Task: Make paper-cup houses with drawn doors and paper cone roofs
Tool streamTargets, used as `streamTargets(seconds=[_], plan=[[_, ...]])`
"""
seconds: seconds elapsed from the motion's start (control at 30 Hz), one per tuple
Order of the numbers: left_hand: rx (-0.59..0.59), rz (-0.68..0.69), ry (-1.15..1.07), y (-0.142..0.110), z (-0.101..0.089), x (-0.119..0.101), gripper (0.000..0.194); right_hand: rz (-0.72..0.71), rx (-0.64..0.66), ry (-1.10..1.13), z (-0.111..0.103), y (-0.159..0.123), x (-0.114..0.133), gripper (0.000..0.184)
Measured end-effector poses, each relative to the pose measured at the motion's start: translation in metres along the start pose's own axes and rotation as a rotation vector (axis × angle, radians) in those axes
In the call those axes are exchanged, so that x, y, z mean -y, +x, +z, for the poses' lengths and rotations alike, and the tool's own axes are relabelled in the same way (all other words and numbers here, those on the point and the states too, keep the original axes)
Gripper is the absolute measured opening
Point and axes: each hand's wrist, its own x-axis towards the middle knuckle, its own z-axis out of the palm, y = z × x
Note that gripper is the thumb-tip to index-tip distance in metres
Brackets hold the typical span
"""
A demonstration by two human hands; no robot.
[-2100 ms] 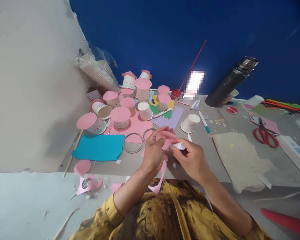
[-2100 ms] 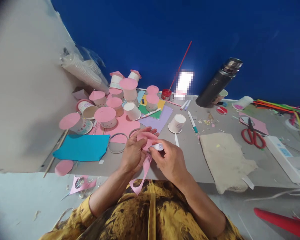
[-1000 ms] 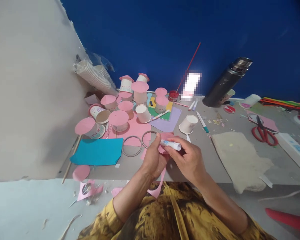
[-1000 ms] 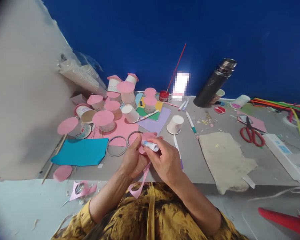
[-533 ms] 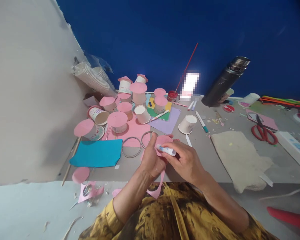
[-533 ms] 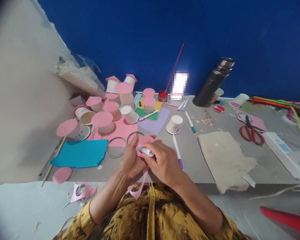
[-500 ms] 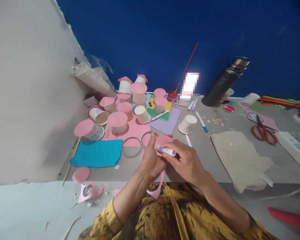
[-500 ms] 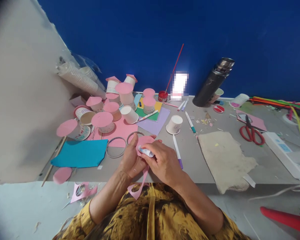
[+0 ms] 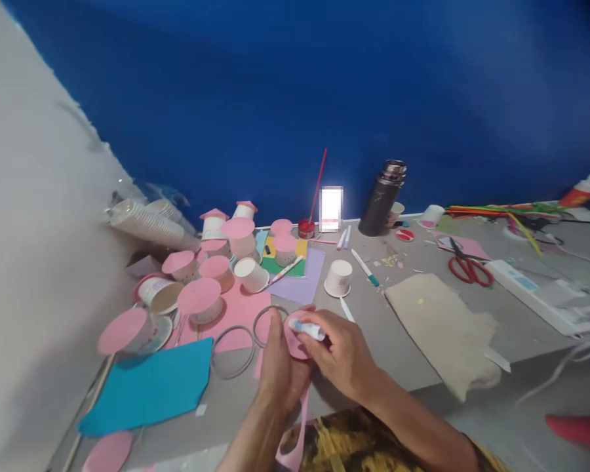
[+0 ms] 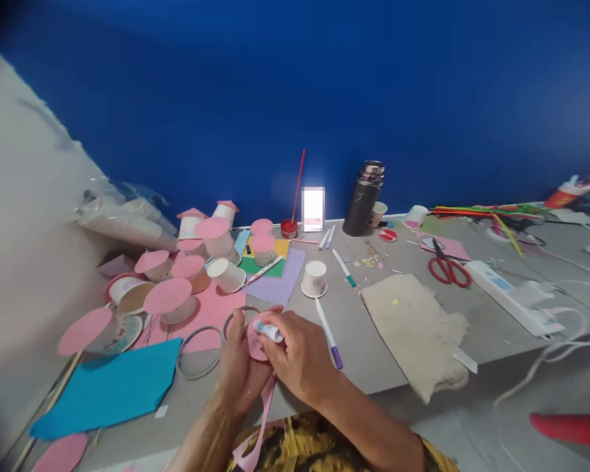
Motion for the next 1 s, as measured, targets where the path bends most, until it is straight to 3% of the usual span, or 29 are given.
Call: streamTargets(seconds=[0.2, 0.3, 0.4, 0.5, 0.6, 0.7, 0.83, 0.9, 1.0], plan=[[-0.167, -0.009, 0.032, -0.003, 0.011, -0.001, 0.056, 0.037, 0.101, -0.067, -0.005, 0.002, 0.006, 0.015], [-0.193, -0.008, 0.033, 0.000, 0.015, -0.001, 0.048, 0.009, 0.101, -0.079, -0.005, 0.003, 0.005, 0.012], [-0.207, 0.017, 0.061, 0.005, 0.017, -0.005, 0.038, 0.004, 0.024, 0.006, -0.007, 0.000, 0.004, 0.011], [-0.205, 0.088, 0.113, 0.010, 0.021, -0.013, 0.034, 0.035, -0.124, 0.204, -0.023, -0.007, -0.001, 0.019], [-0.182, 0.109, 0.151, 0.013, 0.026, -0.021, 0.041, 0.161, -0.257, 0.195, -0.053, -0.018, -0.023, 0.027], [-0.163, 0.042, 0.183, 0.014, 0.030, -0.028, 0.052, 0.391, -0.299, -0.197, -0.084, -0.024, -0.060, 0.026], [-0.103, 0.014, 0.292, 0.019, 0.040, -0.033, 0.059, 0.462, -0.292, -0.313, -0.107, -0.019, -0.097, 0.017], [-0.051, 0.090, 0.394, 0.025, 0.048, -0.035, 0.058, 0.471, -0.278, -0.316, -0.110, -0.013, -0.104, 0.024], [0.047, 0.348, 0.671, 0.041, 0.063, -0.035, 0.044, 0.479, -0.273, -0.269, -0.112, -0.004, -0.110, 0.030]])
